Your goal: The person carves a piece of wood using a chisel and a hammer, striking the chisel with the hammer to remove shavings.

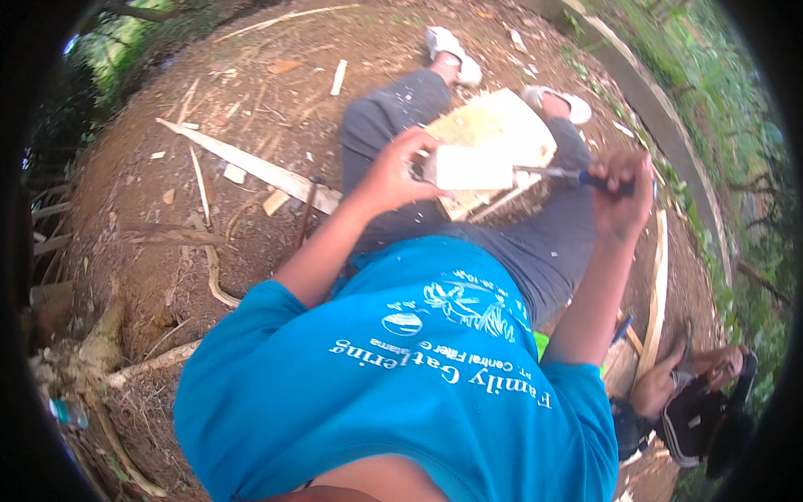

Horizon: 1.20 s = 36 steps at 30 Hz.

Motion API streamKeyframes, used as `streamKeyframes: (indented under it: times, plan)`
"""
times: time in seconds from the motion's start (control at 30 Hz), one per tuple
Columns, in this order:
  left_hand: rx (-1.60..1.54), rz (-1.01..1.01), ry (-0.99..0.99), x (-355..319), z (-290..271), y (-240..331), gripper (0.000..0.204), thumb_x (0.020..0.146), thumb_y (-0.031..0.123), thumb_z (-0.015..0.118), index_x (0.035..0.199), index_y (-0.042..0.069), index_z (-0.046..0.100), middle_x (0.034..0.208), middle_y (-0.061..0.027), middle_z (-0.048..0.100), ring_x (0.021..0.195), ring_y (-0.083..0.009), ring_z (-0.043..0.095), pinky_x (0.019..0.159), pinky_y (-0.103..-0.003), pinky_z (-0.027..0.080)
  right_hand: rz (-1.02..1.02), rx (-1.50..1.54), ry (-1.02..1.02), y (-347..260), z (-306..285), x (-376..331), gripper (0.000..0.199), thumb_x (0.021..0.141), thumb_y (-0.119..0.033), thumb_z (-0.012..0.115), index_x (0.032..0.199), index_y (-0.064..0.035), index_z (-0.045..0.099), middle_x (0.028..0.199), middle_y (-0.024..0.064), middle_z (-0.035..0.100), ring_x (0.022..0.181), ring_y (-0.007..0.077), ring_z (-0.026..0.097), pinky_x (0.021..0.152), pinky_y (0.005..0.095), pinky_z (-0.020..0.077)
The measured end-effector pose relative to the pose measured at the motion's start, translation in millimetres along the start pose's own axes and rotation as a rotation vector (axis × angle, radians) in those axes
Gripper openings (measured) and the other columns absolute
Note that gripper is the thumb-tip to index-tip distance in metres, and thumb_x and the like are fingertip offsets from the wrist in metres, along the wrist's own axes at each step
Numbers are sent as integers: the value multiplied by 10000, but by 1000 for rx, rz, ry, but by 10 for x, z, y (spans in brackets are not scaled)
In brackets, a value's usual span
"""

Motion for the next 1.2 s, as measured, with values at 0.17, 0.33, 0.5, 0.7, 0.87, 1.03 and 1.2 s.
streamKeyframes:
  times: [0.17, 0.33, 0.5, 0.7, 0.87, 1.03, 1.2]
  plan:
    - [-420, -38, -56, 37, 99, 101, 636, 775, 115, 915, 1278, 50, 532, 1301, -64, 601, 1249, -160, 570, 1025, -344, 495, -56, 77, 39, -54, 73, -94, 402, 1100, -368, 496, 797, -119, 410, 664, 13, 368, 711, 171, 431, 726, 346, 422]
    - [-727, -78, -5, 11, 54, 40, 811, 895, 107, 815, 1554, 55, 346, 1393, -109, 571, 1317, -194, 548, 1106, -370, 459, -113, 158, 229, -206, 153, -224, 499, 1086, -471, 515, 750, -124, 392, 637, 3, 345, 680, 164, 426, 702, 337, 414]
    - [-912, -57, 177, 222, 49, -77, 827, 1011, 297, 673, 1641, 81, 182, 1389, -139, 559, 1289, -257, 577, 1108, -414, 461, -125, 150, 119, -239, 502, -327, 410, 1094, -388, 530, 804, -111, 443, 693, 4, 402, 697, 157, 456, 741, 336, 451]
    - [-1275, -239, 246, 526, 393, -393, 652, 1047, 510, 456, 1588, 178, 307, 1210, -162, 628, 1025, -315, 685, 878, -458, 587, -303, -84, -136, -182, 876, -359, 277, 1101, -246, 528, 982, -2, 587, 866, 93, 630, 862, 212, 676, 826, 390, 568]
    - [-1212, -496, 89, 595, 659, -470, 642, 1051, 560, 401, 1573, 192, 335, 1135, -135, 646, 848, -287, 709, 752, -439, 614, -342, -131, -56, -179, 1044, -156, 294, 1068, -239, 611, 868, -24, 599, 714, 110, 671, 629, 195, 692, 526, 282, 525]
    - [-1119, -456, 158, 623, 629, -265, 640, 1074, 528, 387, 1600, 179, 282, 1129, -143, 659, 802, -279, 713, 724, -418, 619, -272, -36, -17, -54, 1369, 144, 361, 1035, -354, 661, 849, -58, 572, 632, 5, 505, 510, 119, 474, 513, 294, 429]
    - [-1054, -441, 6, 558, 701, -115, 644, 1059, 526, 451, 1595, 200, 306, 1157, -114, 639, 803, -287, 714, 702, -423, 614, -175, -335, 81, 77, 1581, 412, 317, 1023, -322, 692, 841, -95, 568, 624, -15, 560, 501, 72, 537, 461, 231, 417]
Point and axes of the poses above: each hand's wrist, its own x-axis towards the middle knuckle, its own z-axis out of the palm, y = z × x, the point moved 5 cm from there along x, towards the middle knuckle
